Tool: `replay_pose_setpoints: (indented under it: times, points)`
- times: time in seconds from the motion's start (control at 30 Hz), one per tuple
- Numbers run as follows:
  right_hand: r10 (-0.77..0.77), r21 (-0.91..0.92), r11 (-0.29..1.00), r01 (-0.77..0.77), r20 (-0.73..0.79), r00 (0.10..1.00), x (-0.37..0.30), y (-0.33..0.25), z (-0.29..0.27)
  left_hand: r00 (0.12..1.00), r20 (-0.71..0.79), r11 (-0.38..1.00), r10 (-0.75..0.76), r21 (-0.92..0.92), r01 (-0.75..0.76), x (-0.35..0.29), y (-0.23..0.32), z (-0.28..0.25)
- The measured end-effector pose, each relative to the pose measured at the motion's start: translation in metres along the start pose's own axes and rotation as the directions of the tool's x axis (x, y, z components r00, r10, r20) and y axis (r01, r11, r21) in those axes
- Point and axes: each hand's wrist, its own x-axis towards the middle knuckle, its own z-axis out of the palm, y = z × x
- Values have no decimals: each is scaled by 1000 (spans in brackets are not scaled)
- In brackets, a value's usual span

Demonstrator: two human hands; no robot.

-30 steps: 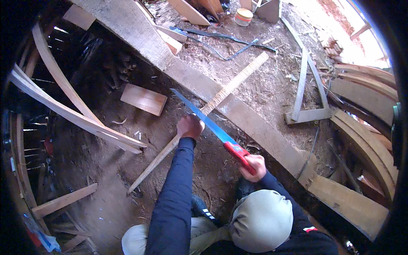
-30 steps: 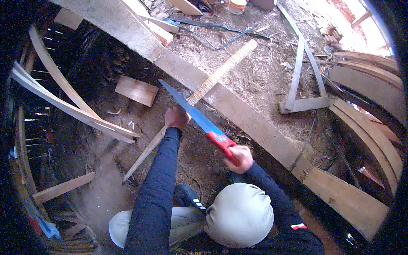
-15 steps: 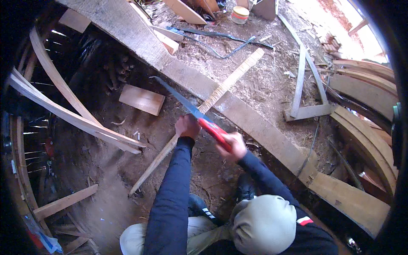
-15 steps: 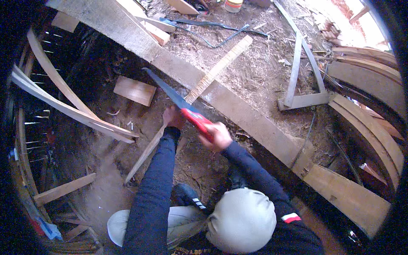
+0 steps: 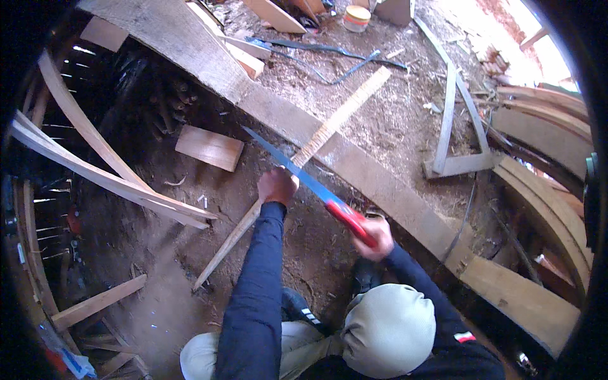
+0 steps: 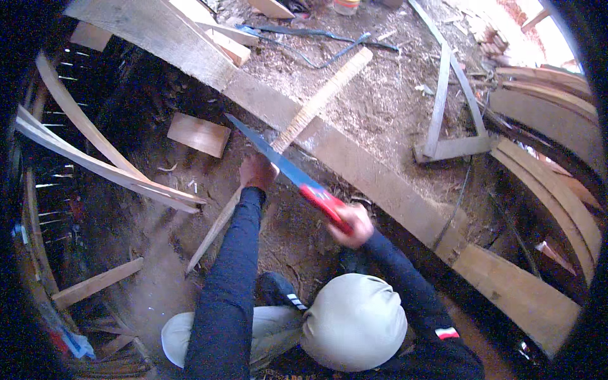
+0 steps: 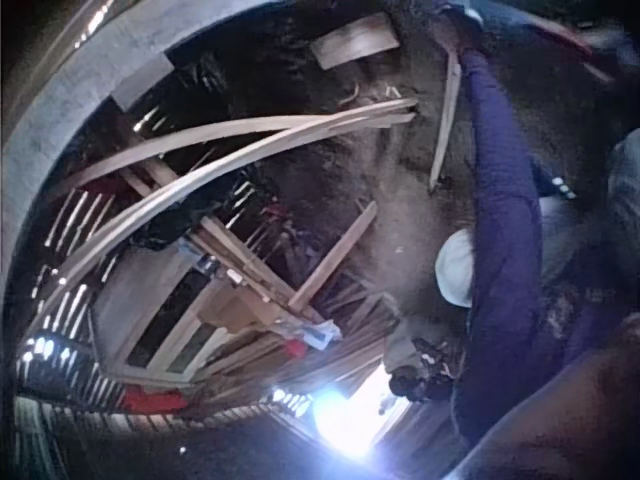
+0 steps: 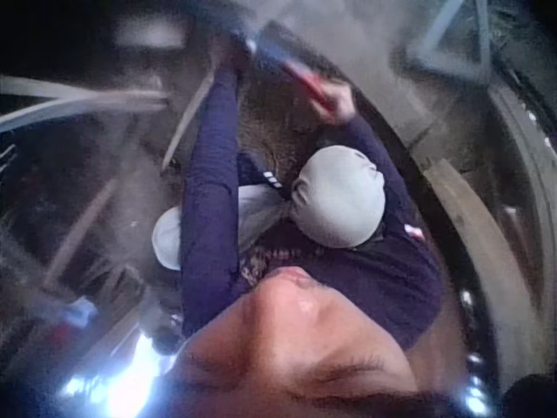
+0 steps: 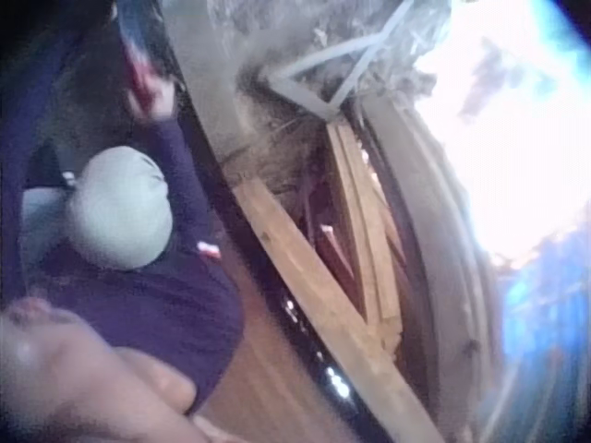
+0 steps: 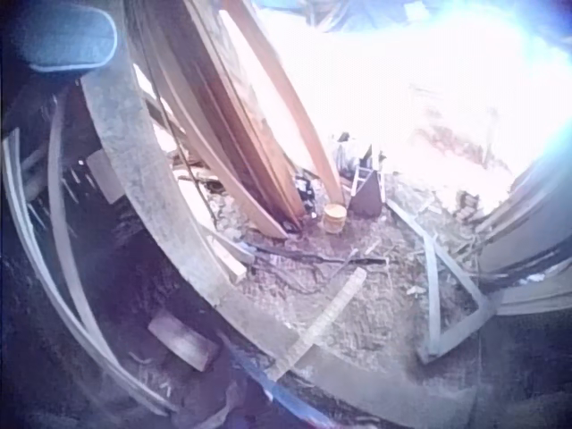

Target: The person uses a red-handled hand saw to cut a long, thin piece of wood that is resting on a larger wooden beam. The person holds the wood steady with their left hand while sawing with their right hand.

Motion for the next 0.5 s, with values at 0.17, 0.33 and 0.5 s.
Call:
replay_pose_setpoints:
  times: [0.17, 0.33, 0.5]
  points:
    - [-15, -117, 993, 18, 33, 999, 55, 9, 6, 990, -56, 990, 132, -38, -134, 0, 20, -1]
    - [121, -44, 992, -118, 65, 991, 15, -23, -1, 997, -54, 998, 54, 26, -52, -4, 0, -13]
    - [11, -144, 990, -5, 40, 999, 56, 10, 17, 988, -110, 993, 113, -31, -117, -2, 19, 3]
